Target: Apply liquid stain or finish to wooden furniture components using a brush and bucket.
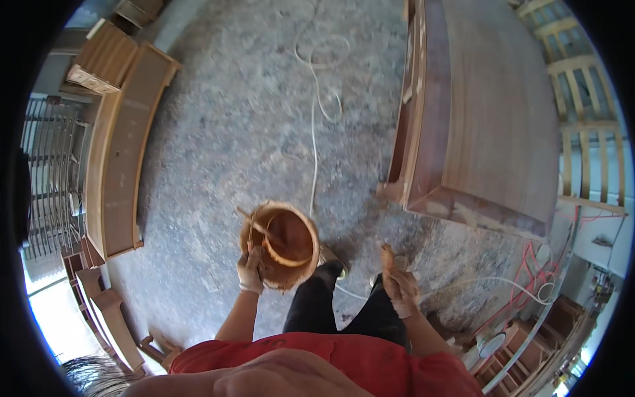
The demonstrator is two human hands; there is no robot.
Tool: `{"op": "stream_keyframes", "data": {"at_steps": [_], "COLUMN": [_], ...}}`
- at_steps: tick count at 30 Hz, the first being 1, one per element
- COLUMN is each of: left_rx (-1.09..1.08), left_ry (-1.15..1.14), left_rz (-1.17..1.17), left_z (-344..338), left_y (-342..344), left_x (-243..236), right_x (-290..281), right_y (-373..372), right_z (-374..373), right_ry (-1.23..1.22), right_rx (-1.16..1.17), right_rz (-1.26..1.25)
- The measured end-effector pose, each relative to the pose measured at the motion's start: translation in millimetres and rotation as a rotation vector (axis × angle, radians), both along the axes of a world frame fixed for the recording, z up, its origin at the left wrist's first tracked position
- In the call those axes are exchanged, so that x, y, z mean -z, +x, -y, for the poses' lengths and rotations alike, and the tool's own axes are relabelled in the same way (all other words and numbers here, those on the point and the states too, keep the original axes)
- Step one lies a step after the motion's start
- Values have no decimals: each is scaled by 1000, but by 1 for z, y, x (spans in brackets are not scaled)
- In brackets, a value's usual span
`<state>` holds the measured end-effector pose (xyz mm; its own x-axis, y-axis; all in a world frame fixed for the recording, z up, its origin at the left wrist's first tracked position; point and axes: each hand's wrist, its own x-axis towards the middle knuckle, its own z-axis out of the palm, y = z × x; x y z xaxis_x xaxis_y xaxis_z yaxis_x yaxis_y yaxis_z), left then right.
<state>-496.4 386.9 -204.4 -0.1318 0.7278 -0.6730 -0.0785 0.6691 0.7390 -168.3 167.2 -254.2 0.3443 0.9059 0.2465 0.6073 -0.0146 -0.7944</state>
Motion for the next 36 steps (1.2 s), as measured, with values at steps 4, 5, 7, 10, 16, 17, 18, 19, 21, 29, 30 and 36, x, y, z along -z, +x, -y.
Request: {"op": "stream_keyframes", "data": {"at_steps": [4,5,7,10,16,17,18,19,21,29,30,36], "left_rx": [-186,-264,-412,-517,-807,-872,-886,-735,-417,460,400,97], "left_ry": [-40,-65,-117,-154,-332,-375,-388,-290,-109,482,491,507], "left_rz": [27,24,15,-12,-26,-21,-37,23,129,510,508,529], "left_z": [-10,-13,-20,-28,-28,-27,-9,-17,-41,-204,-218,-345], "left_y": [-54,-64,-80,-120,-205,-205,-200,-198,-180,-60,-60,-55], "left_x": [-56,-70,-90,-80,-30,-29,-41,-53,-88,-142,-136,-97], "right_x": [-7,-7,-6,-44,-55,-37,-29,-21,-10,-107,-122,-171], "right_y": [44,69,91,97,148,167,182,198,223,284,285,269], "right_z": [21,24,44,7,6,9,6,1,-10,-326,-380,-624], "right_ry": [-15,-26,-52,-87,-567,-542,-568,-502,-370,-429,-436,-317], "right_rx": [205,243,316,368,455,423,421,465,571,380,314,256], "right_rz": [-583,-739,-1060,-1403,-1146,-1179,-1183,-1236,-1346,-985,-1039,-961]}}
